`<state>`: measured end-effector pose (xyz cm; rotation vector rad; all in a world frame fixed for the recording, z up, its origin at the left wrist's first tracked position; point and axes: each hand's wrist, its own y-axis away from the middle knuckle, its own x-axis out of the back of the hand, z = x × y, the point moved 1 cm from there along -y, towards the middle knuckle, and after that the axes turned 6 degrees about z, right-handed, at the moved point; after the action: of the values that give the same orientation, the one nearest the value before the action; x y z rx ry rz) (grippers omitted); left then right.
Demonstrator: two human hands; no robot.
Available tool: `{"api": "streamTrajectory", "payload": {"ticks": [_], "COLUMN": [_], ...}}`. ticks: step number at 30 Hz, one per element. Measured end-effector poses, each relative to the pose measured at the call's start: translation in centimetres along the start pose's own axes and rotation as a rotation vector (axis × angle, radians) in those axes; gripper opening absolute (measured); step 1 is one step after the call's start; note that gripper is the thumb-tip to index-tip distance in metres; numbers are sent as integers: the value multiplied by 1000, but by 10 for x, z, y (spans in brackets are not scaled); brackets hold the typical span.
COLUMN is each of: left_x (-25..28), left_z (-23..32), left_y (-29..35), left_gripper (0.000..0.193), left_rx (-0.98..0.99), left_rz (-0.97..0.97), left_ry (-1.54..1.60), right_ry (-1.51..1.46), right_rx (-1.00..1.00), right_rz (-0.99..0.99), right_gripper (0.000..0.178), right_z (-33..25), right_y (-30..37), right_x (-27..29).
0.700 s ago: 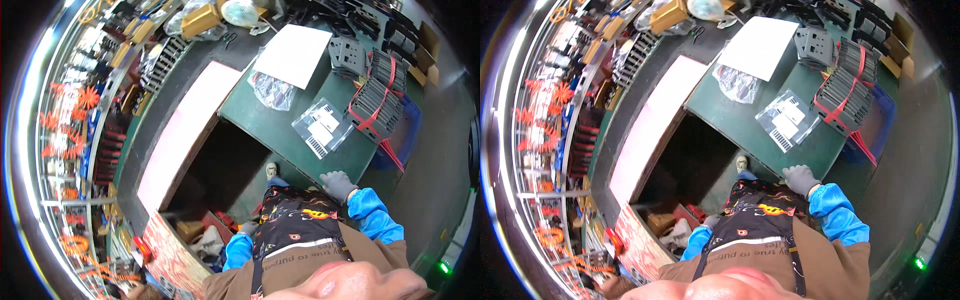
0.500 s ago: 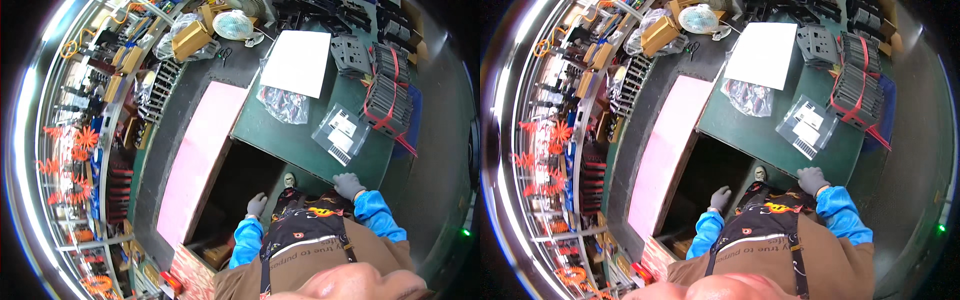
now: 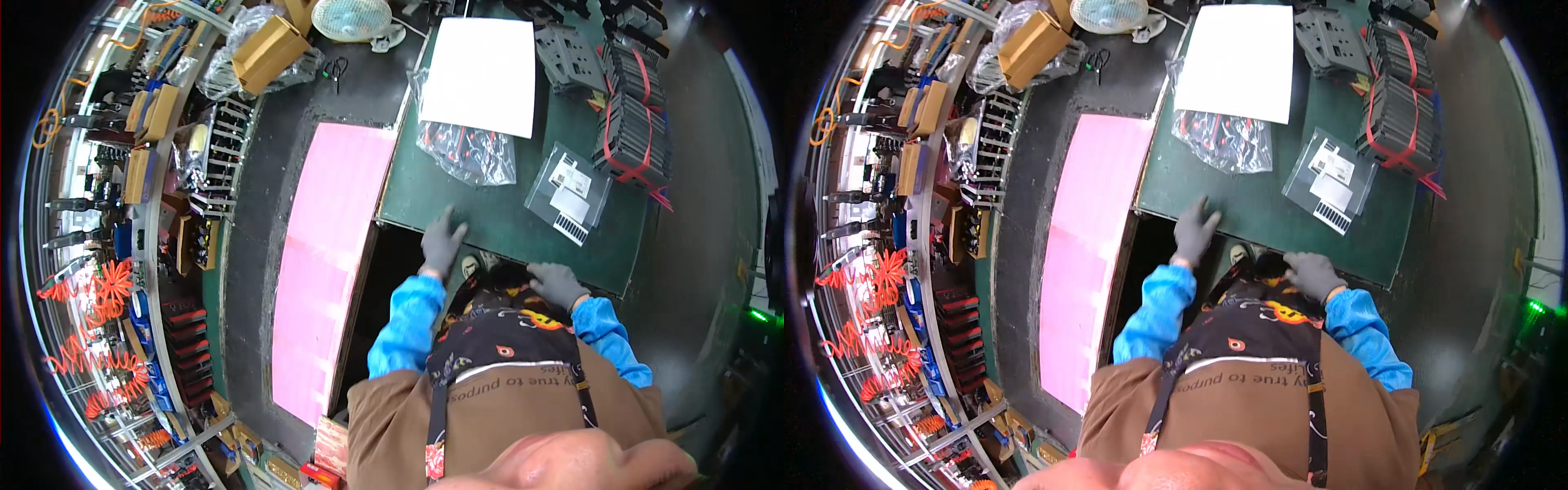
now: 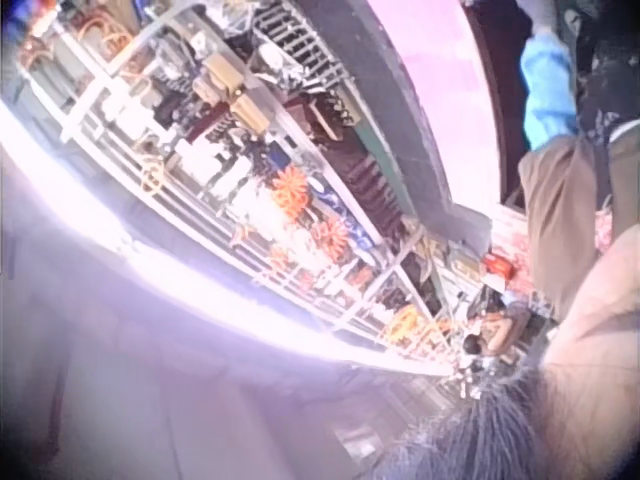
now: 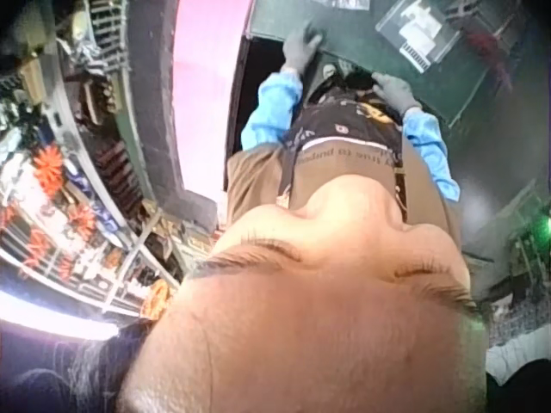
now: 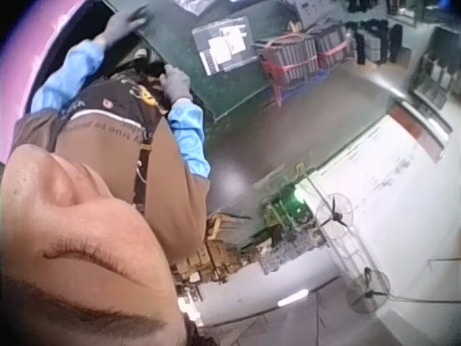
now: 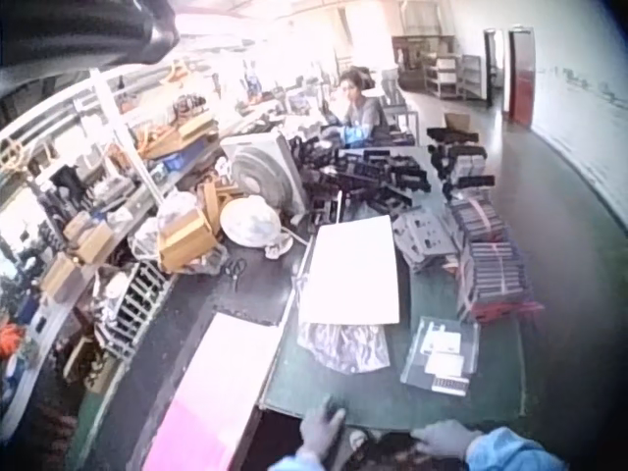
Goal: The person assembles electronic control units by inserting a grey metal casing into a black plastic housing with an orange label. They handle the components one at a time, aligning the parts and pressing them together on a pink workbench mat.
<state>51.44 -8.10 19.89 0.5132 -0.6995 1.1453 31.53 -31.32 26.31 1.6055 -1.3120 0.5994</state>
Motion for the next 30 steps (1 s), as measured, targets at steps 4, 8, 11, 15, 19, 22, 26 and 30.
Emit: {"api": "streamTrajectory", "payload": {"ticks": [4, 8, 11, 15, 19, 22, 26, 30], "left_x": [-33, -42, -60, -95, -88, -70, -52, -39], "left_z": [50, 87, 93, 32, 54, 65, 67, 67], "left_y": [-64, -102, -132, -142, -140, -133, -133, -130], "left_gripper": [82, 89, 86, 30, 14, 16, 18, 21], "left_rx": [-376, -488, -420, -504, -477, -435, -394, -338], "left_rz": [101, -41, -74, 150, 155, 165, 197, 247], "left_ry": [-194, -484, -563, -431, -310, -244, -169, -103], "right_ry": [-13, -256, -503, -817, -928, -1265, -1271, -1304], "right_rx": [-35, -129, -48, -155, -279, -435, -643, -294], "right_rz": [2, -103, -48, 8, 497, 493, 520, 613], "right_gripper": [37, 46, 48, 54, 71, 73, 57, 35], "right_z": [8, 9, 18, 39, 91, 90, 67, 60], "right_y": [-29, -55, -71, -107, -177, -221, -273, -317], "right_x": [4, 13, 15, 53, 68, 117, 138, 137]}}
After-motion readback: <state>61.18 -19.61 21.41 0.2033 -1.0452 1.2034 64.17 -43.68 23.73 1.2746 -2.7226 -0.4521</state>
